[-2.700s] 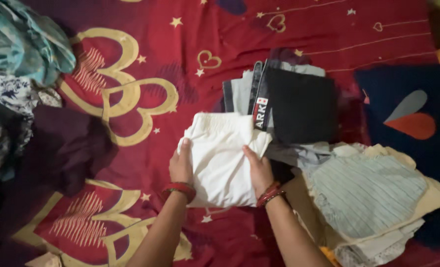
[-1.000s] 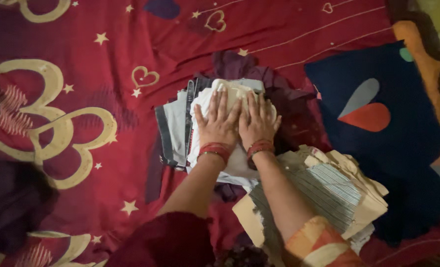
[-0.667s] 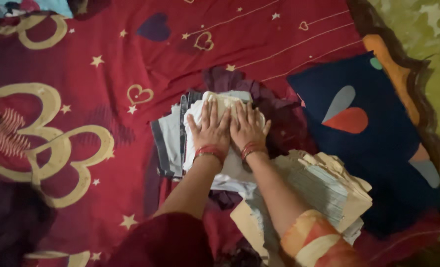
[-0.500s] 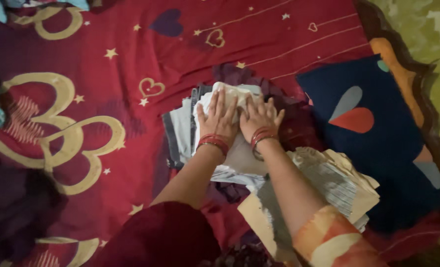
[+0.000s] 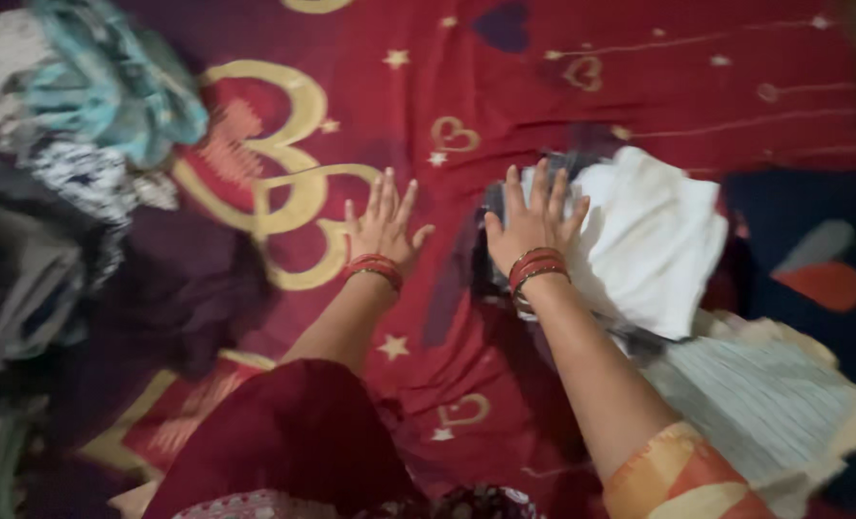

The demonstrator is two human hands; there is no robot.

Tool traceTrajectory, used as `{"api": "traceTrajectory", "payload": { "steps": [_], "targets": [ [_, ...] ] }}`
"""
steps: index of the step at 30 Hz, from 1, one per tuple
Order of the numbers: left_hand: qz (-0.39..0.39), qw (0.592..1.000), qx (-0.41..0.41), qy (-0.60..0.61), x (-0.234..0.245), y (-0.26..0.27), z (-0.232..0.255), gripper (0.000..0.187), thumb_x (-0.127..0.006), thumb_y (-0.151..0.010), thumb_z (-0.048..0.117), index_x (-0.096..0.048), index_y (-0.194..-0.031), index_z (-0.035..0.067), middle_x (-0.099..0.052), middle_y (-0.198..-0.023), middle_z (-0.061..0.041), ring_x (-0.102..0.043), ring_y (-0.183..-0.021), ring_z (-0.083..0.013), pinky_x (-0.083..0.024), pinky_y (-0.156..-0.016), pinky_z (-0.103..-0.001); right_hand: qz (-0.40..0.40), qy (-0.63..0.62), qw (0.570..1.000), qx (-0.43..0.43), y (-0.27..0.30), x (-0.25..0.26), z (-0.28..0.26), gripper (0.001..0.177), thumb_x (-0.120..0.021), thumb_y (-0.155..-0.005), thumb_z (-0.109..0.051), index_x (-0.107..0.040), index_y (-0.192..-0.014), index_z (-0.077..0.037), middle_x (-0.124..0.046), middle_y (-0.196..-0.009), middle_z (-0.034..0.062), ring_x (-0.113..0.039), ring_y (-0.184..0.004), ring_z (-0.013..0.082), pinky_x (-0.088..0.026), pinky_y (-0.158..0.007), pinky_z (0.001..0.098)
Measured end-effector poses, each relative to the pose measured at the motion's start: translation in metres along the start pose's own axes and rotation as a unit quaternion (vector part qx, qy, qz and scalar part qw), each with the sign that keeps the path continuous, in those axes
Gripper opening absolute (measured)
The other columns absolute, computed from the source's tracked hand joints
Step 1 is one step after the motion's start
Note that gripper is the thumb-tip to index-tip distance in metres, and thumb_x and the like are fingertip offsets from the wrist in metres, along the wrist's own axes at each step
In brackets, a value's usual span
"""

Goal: The person folds clean clothes on a bed, smoothing each garment flat with both hands and stacking folded items into piles by type. They fold a dark garment, then a white shirt, then another dark garment, pressing each down and adding it to the stacks.

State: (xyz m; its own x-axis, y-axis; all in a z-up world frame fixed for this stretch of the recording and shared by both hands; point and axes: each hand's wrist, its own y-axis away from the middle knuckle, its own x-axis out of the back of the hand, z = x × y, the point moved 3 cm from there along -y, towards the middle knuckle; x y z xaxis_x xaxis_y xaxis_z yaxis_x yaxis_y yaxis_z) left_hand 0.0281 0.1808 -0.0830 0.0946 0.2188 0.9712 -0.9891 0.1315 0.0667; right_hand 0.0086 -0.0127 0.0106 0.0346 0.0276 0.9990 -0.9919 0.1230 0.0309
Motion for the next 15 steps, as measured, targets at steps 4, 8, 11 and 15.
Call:
{"api": "traceTrajectory", "payload": {
  "steps": [4, 8, 11, 15],
  "targets": [
    [-0.004, 0.997, 0.080, -0.014, -0.008, 0.021, -0.113, 0.079, -0.051, -0.095, 0.060, -0.018, -0.162, 0.033, 0.000, -0.172, -0.004, 0.000, -0.157, -0.0215, -0.010, -0.119, -0.067, -0.022, 0.021, 0.998, 0.062, 0.005, -0.027, -0.081, 0.080, -0.055, -0.091, -0.051, -0.026, -0.160, -0.023, -0.010, -0.169, 0.0148, -0.002, -0.154, 0.0378, 0.000, -0.116, 0.0697],
    [-0.068, 0.985, 0.155, -0.016, -0.022, 0.057, -0.206, 0.082, -0.063, -0.092, 0.057, -0.025, -0.160, 0.032, 0.001, -0.174, -0.009, 0.002, -0.160, -0.0271, -0.011, -0.120, -0.071, -0.036, -0.005, 0.992, 0.118, 0.013, -0.054, -0.159, 0.075, -0.054, -0.095, -0.047, -0.028, -0.161, -0.022, -0.016, -0.168, 0.0149, -0.006, -0.155, 0.0362, -0.003, -0.117, 0.0713],
    [-0.082, 0.975, 0.206, -0.012, -0.027, 0.088, -0.247, 0.104, -0.075, -0.080, 0.055, -0.019, -0.164, 0.032, 0.003, -0.173, -0.008, 0.001, -0.159, -0.0277, -0.015, -0.115, -0.074, -0.075, -0.014, 0.986, 0.151, 0.024, -0.069, -0.212, 0.076, -0.058, -0.093, -0.046, -0.029, -0.159, -0.023, -0.018, -0.168, 0.0138, -0.007, -0.157, 0.0357, -0.008, -0.116, 0.0709],
    [-0.157, 0.952, 0.256, 0.055, -0.042, 0.107, -0.262, 0.116, -0.087, -0.064, 0.051, -0.021, -0.159, 0.037, 0.010, -0.171, -0.006, 0.006, -0.156, -0.0288, -0.011, -0.114, -0.074, -0.145, -0.047, 0.973, 0.174, 0.042, -0.090, -0.262, 0.082, -0.065, -0.089, -0.046, -0.029, -0.159, -0.024, -0.020, -0.167, 0.0135, -0.011, -0.156, 0.0349, -0.011, -0.119, 0.0674]
  ]
}}
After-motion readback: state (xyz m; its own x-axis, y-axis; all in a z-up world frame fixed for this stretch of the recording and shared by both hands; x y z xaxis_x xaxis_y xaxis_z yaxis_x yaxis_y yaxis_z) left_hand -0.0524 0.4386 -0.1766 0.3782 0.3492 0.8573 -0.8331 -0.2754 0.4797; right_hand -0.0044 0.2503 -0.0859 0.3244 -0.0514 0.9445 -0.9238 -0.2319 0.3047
